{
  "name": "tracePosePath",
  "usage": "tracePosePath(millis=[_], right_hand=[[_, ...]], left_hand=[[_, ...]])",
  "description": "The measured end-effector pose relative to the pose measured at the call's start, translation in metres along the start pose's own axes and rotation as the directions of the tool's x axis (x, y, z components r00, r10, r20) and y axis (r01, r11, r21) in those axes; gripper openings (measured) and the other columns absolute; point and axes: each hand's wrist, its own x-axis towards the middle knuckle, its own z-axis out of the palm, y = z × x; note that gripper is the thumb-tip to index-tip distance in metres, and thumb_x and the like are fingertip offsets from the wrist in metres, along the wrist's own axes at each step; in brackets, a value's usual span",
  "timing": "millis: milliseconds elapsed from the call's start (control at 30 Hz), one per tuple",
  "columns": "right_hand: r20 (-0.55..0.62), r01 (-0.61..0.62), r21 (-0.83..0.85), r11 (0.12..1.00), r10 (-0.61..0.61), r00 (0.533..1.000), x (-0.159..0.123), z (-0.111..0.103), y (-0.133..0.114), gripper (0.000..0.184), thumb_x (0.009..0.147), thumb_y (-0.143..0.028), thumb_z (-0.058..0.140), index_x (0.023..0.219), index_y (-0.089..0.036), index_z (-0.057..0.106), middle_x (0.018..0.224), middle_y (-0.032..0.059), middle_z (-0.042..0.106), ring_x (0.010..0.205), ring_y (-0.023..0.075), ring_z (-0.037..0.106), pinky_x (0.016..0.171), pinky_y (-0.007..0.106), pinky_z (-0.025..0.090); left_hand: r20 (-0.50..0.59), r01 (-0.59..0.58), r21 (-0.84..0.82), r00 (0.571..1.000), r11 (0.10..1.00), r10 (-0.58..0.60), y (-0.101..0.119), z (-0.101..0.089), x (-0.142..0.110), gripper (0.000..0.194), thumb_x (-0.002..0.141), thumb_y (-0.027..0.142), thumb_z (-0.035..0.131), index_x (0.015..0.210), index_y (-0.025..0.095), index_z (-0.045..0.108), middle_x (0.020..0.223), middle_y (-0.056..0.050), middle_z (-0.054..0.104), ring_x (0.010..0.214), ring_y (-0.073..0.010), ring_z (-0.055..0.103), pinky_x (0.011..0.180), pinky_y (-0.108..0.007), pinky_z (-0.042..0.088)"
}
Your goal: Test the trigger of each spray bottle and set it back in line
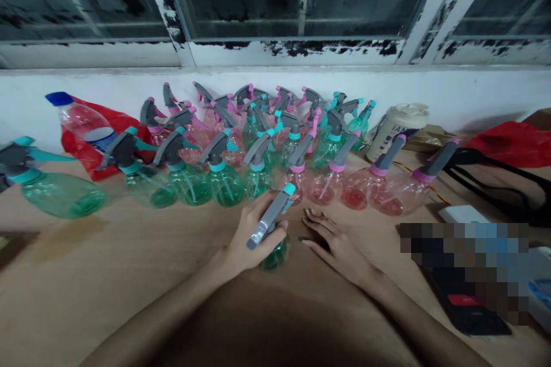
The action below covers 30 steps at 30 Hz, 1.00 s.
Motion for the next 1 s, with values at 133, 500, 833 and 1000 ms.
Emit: tracePosePath(millis=[133,500,833,1000], right_hand=[[0.000,0.000,0.003,1.000,0.000,1.000,0.0000,-0.0004,-0.0002,0.046,0.088,-0.037,0.048,0.131,-0.023,0.044,0.134,0.0068,0.049,0.128,0.0225,0.038,0.107,0.048,0.031],[-0.006,0.001,0.009,1.000,-0.001,1.000,-0.0001,0.0003,-0.0002,0.046,0.088,-0.037,0.049,0.131,-0.022,0.044,0.134,0.0084,0.049,0.127,0.0232,0.040,0.106,0.048,0.031],[-0.011,0.006,0.010,1.000,-0.005,1.000,0.0007,-0.0016,-0.0030,0.046,0.088,-0.035,0.049,0.132,-0.023,0.043,0.134,0.0077,0.050,0.127,0.0235,0.040,0.106,0.049,0.031],[-0.004,-0.002,0.002,1.000,0.002,1.000,0.0002,-0.0017,-0.0027,0.044,0.088,-0.035,0.049,0.130,-0.022,0.046,0.133,0.0082,0.050,0.127,0.0234,0.039,0.107,0.049,0.031]], left_hand=[[-0.014,-0.008,0.004,1.000,1.000,0.008,0.0002,-0.0001,-0.0003,0.008,0.075,0.018,0.048,0.082,0.021,0.050,0.080,-0.003,0.052,0.071,-0.0171,0.052,0.070,-0.034,0.046],[-0.002,0.016,-0.007,1.000,1.000,-0.016,0.0000,-0.0003,0.0000,0.008,0.077,0.019,0.048,0.085,0.020,0.050,0.081,-0.003,0.051,0.075,-0.0182,0.053,0.073,-0.037,0.046],[0.027,-0.015,-0.036,1.000,0.999,0.016,-0.0028,-0.0016,-0.0011,0.017,0.079,0.018,0.051,0.095,0.021,0.053,0.085,-0.003,0.054,0.080,-0.0200,0.055,0.069,-0.034,0.046],[0.007,-0.026,0.006,1.000,1.000,0.026,-0.0010,-0.0035,0.0007,0.010,0.077,0.015,0.050,0.083,0.020,0.054,0.078,-0.001,0.053,0.075,-0.0190,0.054,0.069,-0.035,0.044]])
